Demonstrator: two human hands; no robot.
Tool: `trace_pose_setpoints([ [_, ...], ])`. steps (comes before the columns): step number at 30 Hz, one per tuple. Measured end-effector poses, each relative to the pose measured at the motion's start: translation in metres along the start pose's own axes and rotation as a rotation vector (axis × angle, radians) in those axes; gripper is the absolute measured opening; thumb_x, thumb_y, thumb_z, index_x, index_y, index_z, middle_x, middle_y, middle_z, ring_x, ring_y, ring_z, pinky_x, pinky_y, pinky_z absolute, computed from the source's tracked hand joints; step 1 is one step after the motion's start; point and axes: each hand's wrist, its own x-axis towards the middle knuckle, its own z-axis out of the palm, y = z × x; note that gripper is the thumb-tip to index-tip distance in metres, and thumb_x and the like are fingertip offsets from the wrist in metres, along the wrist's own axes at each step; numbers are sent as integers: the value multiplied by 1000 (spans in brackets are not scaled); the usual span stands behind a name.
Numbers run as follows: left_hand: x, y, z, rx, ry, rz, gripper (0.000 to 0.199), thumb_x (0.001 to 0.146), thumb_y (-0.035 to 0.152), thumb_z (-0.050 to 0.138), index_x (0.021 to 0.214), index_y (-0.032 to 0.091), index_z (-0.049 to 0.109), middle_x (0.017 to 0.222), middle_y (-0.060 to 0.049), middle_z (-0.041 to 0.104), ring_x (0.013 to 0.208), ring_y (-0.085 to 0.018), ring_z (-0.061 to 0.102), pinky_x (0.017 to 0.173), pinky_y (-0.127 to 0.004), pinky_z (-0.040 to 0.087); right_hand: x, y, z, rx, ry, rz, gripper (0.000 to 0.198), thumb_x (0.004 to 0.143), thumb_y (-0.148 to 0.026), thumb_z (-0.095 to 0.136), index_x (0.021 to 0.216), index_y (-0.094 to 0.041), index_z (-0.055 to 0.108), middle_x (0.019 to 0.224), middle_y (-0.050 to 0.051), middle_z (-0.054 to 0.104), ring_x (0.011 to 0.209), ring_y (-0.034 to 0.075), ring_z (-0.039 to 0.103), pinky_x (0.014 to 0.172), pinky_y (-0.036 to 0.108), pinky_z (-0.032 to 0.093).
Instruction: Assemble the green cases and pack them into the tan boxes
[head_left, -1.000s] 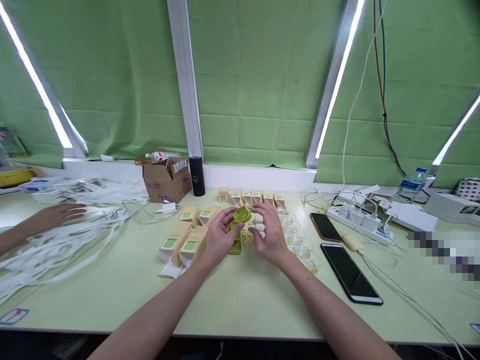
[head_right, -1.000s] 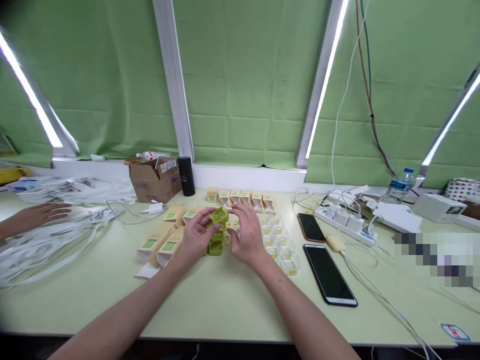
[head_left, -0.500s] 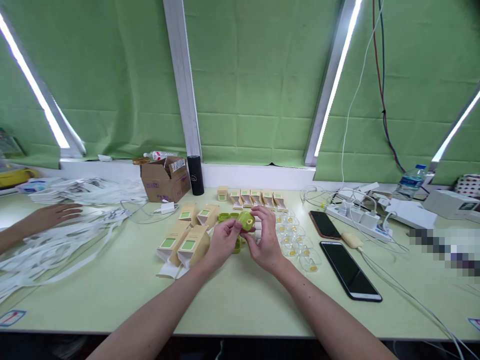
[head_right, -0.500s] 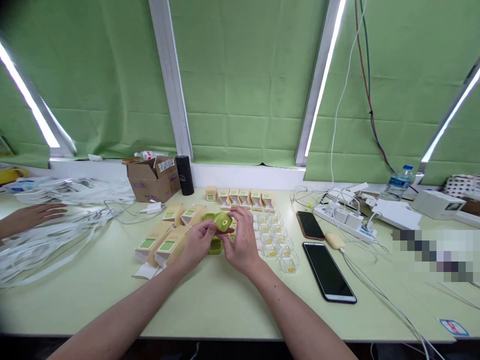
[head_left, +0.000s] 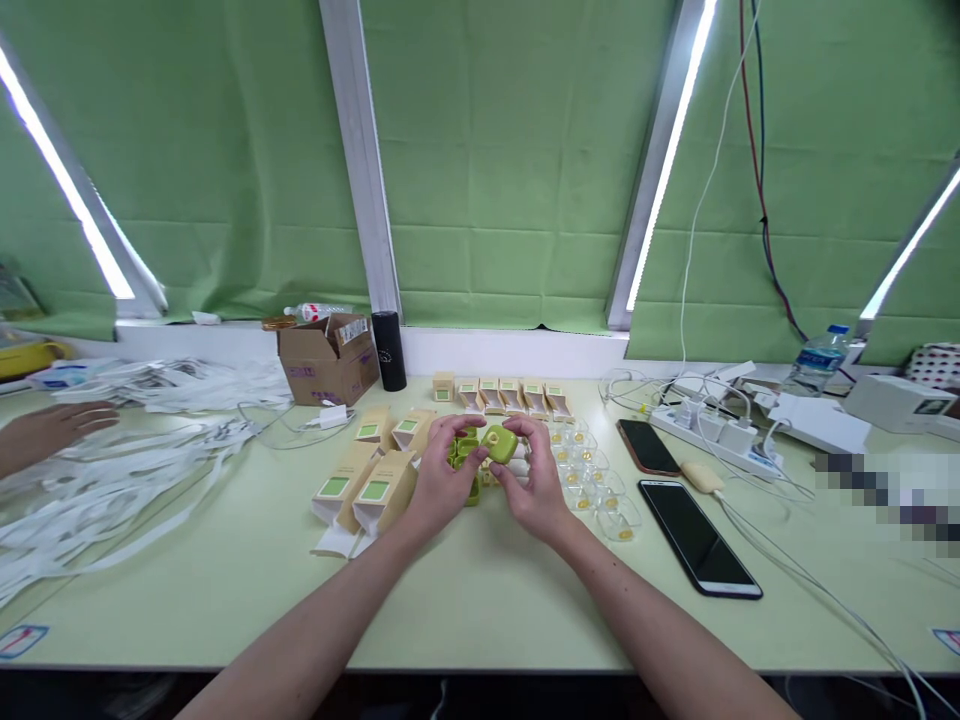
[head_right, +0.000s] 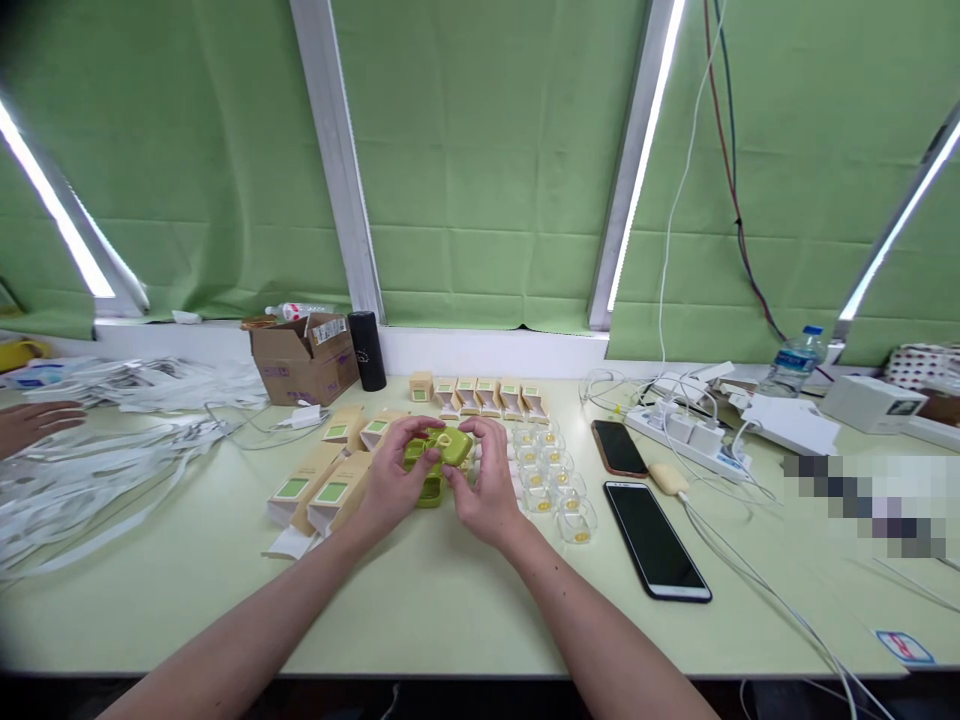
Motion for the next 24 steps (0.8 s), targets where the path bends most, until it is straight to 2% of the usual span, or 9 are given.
trace_pose_setpoints([
  [3,1,4,-2,109,29,104,25,98,36,70,120,26,70,118,-8,69,118,-25,61,102,-41,54,-1,3,0,15,-24,5,45,92,-25,65,135,-27,51,130,11,57,123,30,57,109,52,50],
  [7,1,7,-2,125,2,189,19,99,30,67,117,25,70,113,-7,72,116,-25,60,100,-41,54,-1,4,-2,24,-58,-5,41,96,-29,62,135,-27,52,129,11,59,123,30,59,107,51,52],
  [15,1,10,-3,84,-17,176,10,99,31,68,106,25,72,106,-7,73,109,-25,62,99,-42,53,1,0,-4,16,-80,-36,38,100,-31,59,137,-27,52,129,11,59,123,29,60,108,51,53],
  [24,1,11,-3,86,3,175,11,99,32,68,104,23,73,101,-7,73,106,-24,63,96,-41,53,3,-1,-6,17,-90,-47,37,101,-33,60,137,-27,54,129,11,60,123,29,60,108,50,54],
])
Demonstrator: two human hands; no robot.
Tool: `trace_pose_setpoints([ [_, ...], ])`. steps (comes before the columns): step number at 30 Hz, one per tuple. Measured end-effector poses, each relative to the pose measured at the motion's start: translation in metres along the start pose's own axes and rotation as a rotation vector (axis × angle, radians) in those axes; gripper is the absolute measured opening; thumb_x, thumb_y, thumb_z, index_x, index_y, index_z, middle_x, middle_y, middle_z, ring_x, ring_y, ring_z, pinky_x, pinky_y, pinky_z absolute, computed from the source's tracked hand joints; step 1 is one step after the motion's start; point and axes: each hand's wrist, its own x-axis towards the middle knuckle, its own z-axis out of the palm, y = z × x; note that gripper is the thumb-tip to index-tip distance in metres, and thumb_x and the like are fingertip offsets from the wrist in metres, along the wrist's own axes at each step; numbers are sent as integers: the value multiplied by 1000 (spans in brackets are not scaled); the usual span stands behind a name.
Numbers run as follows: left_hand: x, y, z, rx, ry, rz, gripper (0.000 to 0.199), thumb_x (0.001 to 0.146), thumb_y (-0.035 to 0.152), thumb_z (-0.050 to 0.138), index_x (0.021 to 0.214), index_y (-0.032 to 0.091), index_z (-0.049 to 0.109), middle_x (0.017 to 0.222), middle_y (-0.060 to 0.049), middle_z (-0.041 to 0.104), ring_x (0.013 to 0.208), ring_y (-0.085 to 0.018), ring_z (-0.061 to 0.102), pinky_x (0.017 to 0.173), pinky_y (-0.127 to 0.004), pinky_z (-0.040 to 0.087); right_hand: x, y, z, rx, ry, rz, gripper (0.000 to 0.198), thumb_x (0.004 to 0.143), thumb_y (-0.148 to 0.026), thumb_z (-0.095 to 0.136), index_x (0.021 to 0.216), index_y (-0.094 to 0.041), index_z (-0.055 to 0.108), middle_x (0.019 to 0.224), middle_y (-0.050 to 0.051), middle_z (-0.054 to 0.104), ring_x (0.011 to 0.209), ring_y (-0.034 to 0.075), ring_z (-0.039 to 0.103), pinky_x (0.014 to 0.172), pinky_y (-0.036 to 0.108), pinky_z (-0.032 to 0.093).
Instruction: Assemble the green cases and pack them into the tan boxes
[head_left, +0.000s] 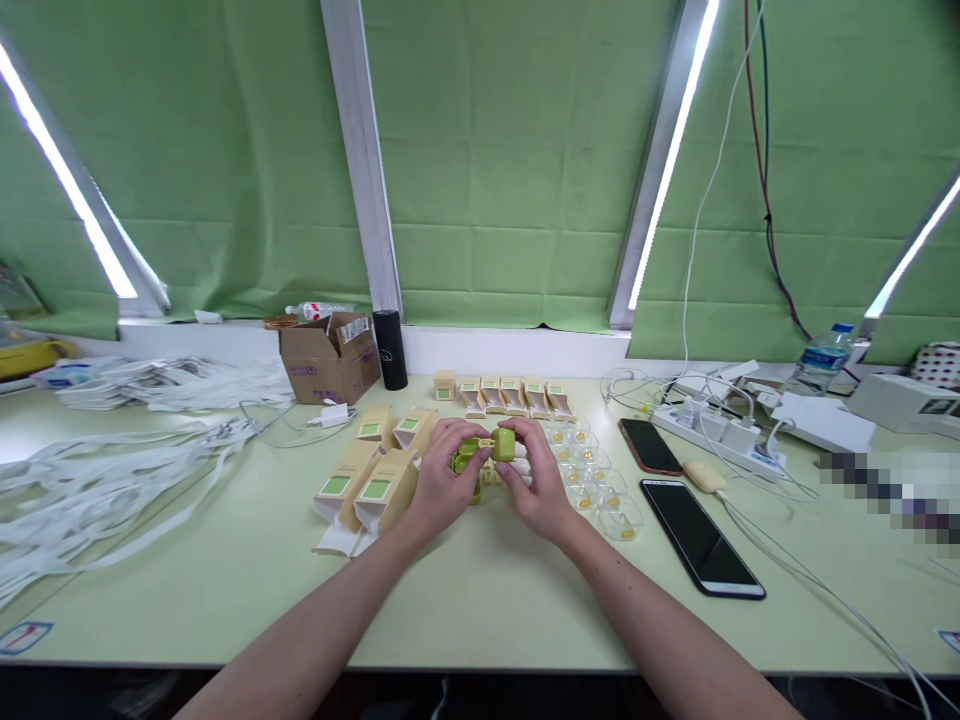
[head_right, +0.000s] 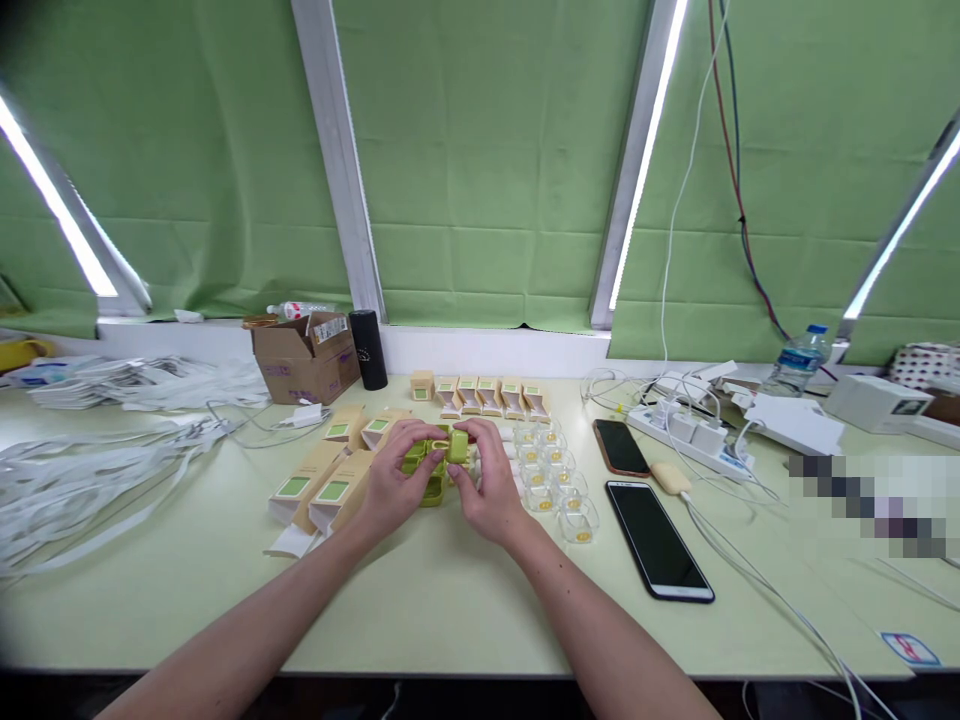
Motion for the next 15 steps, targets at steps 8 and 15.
trace_pose_setpoints([
  [8,-1,-1,1,6,37,-6,9,98,30,68,93,22,72,90,-5,69,95,-23,64,87,-37,53,-2,3,2,5,-14,3,38,101,-33,60,137,-27,55,129,12,61,121,29,62,102,48,58],
  [15,-3,-5,3,-93,38,-108,11,95,30,70,88,22,72,88,-4,66,86,-19,63,78,-32,52,-2,1,2,-31,-15,-14,38,99,-28,60,136,-27,57,125,11,63,116,29,64,96,47,59],
])
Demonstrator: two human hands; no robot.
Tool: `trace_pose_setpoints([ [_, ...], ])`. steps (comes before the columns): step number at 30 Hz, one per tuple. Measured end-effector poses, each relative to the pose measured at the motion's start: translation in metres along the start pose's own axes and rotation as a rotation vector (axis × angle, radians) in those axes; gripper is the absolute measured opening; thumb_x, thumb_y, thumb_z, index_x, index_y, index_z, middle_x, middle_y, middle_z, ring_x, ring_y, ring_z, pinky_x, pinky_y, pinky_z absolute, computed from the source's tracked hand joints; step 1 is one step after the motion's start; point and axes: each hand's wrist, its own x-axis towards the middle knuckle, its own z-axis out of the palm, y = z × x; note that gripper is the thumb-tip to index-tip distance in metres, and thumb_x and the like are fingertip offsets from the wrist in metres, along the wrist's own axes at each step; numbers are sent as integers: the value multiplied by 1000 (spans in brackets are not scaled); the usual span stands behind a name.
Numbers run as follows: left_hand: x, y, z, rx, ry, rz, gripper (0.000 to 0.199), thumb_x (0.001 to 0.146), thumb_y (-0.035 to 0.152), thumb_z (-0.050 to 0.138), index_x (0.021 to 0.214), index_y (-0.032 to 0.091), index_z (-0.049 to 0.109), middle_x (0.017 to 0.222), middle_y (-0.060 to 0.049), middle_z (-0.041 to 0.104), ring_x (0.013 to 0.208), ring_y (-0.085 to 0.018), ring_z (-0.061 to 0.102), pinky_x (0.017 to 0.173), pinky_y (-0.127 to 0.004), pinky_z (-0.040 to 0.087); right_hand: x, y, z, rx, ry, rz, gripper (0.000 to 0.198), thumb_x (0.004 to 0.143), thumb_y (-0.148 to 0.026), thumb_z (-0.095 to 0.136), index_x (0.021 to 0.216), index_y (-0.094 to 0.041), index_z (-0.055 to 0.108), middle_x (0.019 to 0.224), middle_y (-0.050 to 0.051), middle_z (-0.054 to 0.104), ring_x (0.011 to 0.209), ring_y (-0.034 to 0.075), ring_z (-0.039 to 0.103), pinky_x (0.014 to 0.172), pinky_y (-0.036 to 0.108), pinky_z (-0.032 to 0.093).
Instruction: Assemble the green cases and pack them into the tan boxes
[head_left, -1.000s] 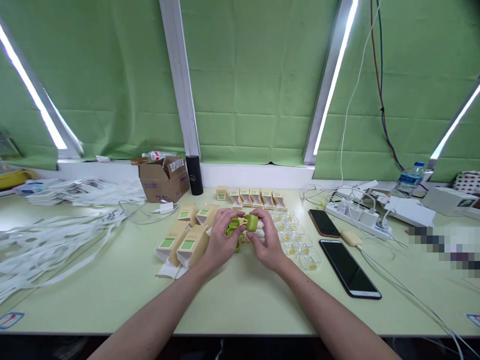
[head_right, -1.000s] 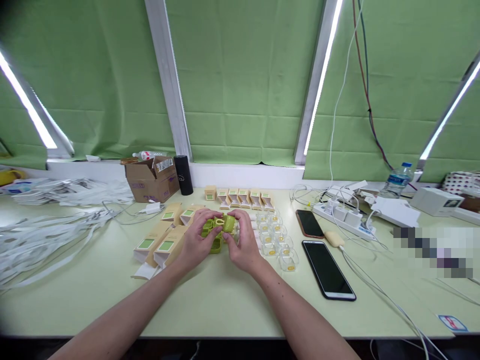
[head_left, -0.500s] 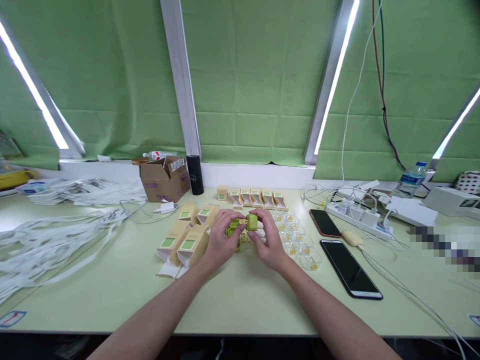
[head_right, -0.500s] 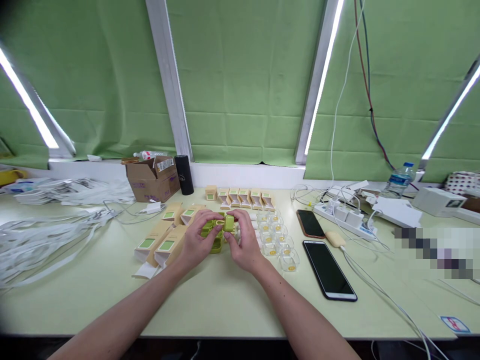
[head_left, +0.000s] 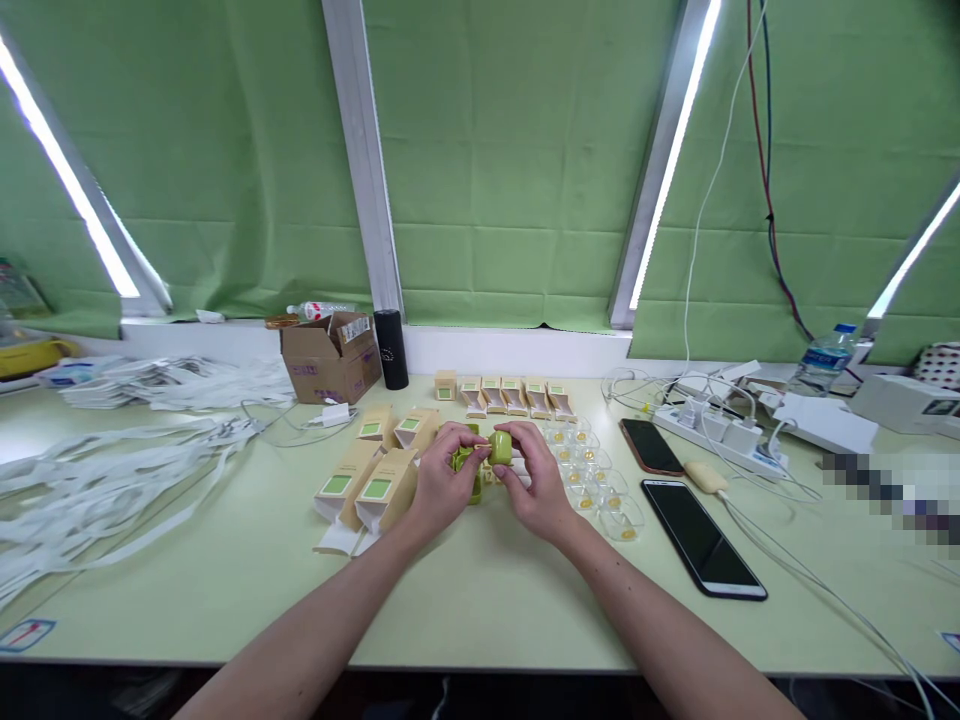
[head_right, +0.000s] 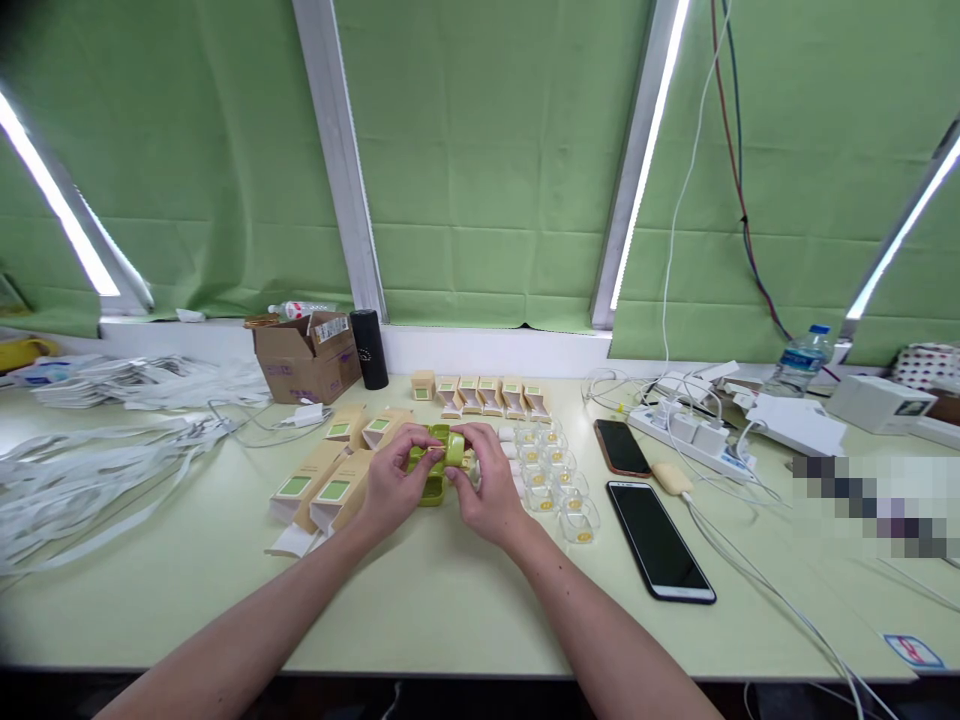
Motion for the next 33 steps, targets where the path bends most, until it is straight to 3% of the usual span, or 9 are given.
trace_pose_setpoints([
  [14,-1,-8,0,-129,-57,-108,17,92,36,72,85,20,71,87,-4,67,84,-18,64,75,-31,52,-1,4,-3,-24,-53,7,43,96,-23,60,139,-27,58,126,12,62,117,29,64,98,48,60],
  [21,-1,-10,1,-122,-54,-85,19,92,35,74,81,21,71,86,-4,67,85,-19,65,78,-31,52,-1,6,-3,-15,-69,8,43,98,-24,59,141,-28,58,129,12,62,119,29,63,99,48,59],
  [25,0,-8,0,-97,-36,-68,14,93,35,73,88,21,74,89,-4,68,85,-19,64,77,-31,52,-1,2,-2,36,-48,26,44,101,-29,59,145,-29,56,134,12,60,121,28,62,100,46,60],
  [29,2,-3,-1,-26,-8,-39,12,93,34,74,93,21,75,94,-5,69,89,-20,65,79,-32,53,-1,-1,1,132,-33,81,46,103,-38,60,148,-31,56,133,11,59,108,24,65,94,41,62],
  [33,2,-1,-3,45,-70,-28,15,93,34,74,101,22,74,100,-7,71,97,-23,66,85,-35,55,0,2,2,184,8,168,40,105,-41,57,144,-33,63,132,10,55,103,20,64,88,37,63],
])
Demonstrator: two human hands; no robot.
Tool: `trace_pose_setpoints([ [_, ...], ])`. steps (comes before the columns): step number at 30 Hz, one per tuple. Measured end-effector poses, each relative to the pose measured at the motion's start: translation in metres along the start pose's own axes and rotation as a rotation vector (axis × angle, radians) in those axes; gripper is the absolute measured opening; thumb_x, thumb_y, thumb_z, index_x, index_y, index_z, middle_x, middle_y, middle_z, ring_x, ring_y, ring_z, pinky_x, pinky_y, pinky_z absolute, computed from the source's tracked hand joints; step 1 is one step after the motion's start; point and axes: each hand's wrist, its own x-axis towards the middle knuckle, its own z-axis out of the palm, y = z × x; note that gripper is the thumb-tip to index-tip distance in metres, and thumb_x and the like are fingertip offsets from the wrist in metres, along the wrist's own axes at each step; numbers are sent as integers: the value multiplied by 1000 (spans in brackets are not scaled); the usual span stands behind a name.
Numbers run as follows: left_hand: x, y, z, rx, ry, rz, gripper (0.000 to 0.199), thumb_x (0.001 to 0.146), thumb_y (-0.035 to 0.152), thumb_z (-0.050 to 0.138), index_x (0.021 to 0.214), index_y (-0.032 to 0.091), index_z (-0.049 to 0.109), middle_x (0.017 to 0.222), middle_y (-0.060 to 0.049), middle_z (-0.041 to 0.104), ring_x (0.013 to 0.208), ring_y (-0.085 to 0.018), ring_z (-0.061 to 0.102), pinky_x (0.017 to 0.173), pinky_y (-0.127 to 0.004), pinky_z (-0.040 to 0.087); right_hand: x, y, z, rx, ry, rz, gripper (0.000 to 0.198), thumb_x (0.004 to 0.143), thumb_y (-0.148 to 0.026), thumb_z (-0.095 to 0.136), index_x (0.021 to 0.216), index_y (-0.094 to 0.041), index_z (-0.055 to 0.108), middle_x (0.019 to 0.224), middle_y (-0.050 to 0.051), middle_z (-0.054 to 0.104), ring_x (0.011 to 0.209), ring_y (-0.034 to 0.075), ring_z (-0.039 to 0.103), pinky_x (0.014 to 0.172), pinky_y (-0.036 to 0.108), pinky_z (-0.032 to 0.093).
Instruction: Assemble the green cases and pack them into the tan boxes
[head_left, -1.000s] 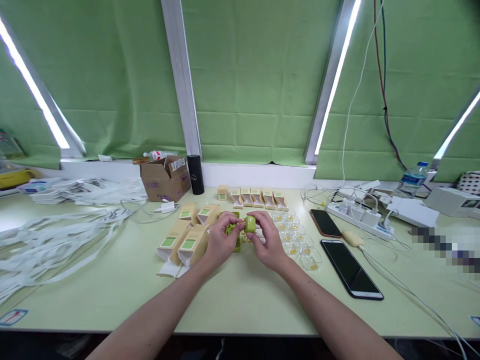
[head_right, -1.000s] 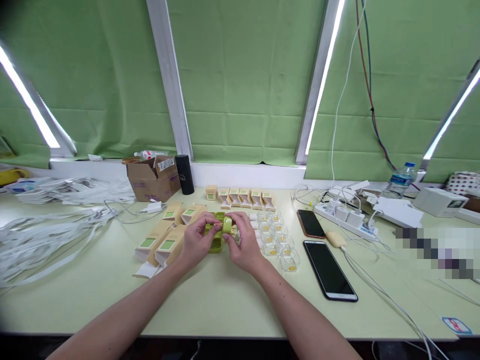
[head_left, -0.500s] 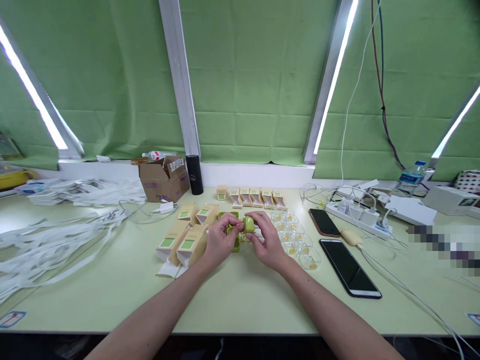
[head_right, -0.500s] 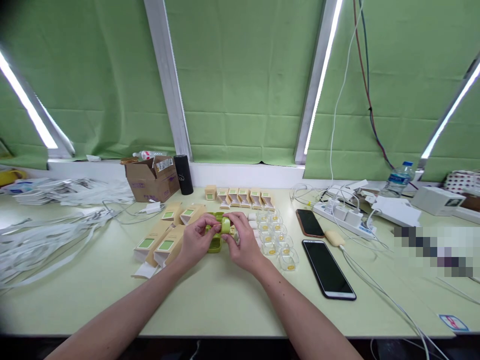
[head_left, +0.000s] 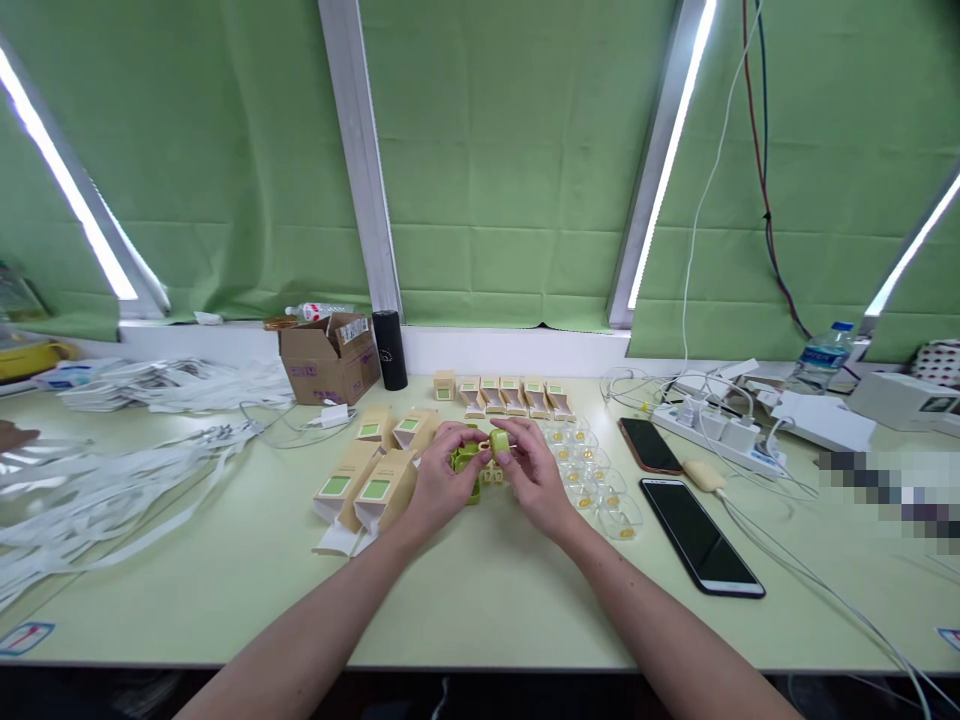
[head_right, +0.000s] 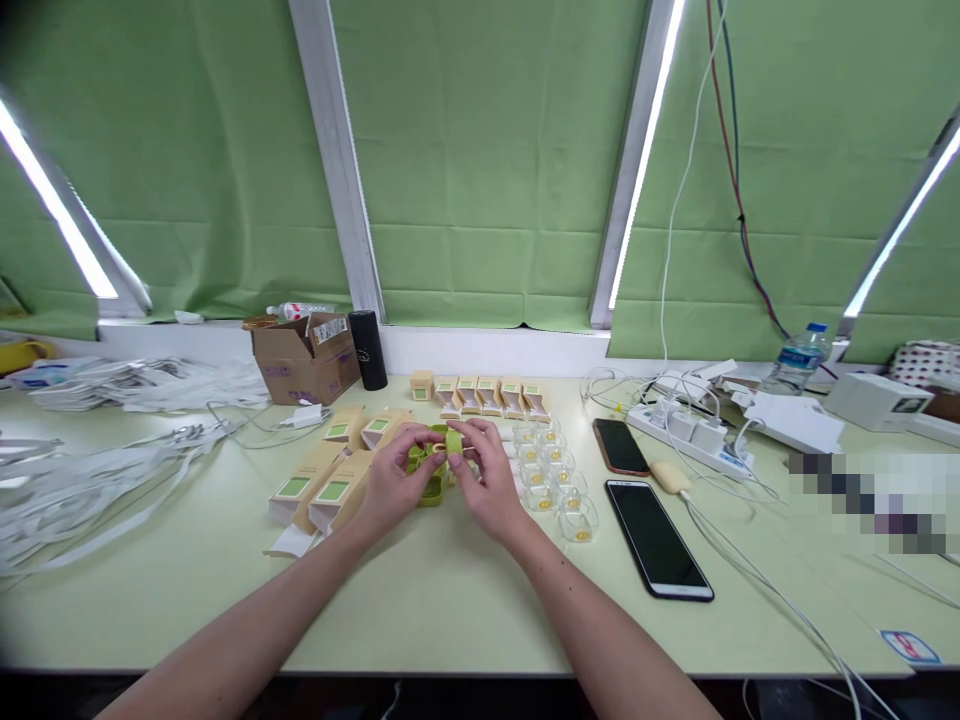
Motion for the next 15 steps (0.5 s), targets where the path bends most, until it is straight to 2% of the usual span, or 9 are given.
trace_pose_setpoints([
  [3,0,1,-1,42,-42,15,24,93,35,74,113,23,73,112,-10,72,110,-26,64,91,-38,56,1,6,0,-28,19,9,43,103,-38,61,145,-34,62,130,10,55,108,21,64,93,39,61],
  [7,-1,1,-2,85,-64,31,30,98,35,69,126,25,70,123,-11,70,126,-29,58,102,-44,55,1,10,0,-38,59,10,61,95,-32,71,153,-30,51,125,10,64,116,26,64,101,46,57],
  [11,-1,-2,-1,97,-90,50,33,99,33,68,131,26,68,129,-10,69,129,-28,57,109,-46,53,1,8,0,-29,69,28,67,92,-26,74,153,-29,46,123,9,70,112,26,68,96,44,57],
  [15,-1,-7,0,98,-98,66,37,98,30,68,135,27,67,131,-9,68,129,-28,58,108,-47,54,1,4,-2,-108,72,-32,66,90,-21,72,150,-31,47,124,9,73,113,28,69,95,46,56],
])
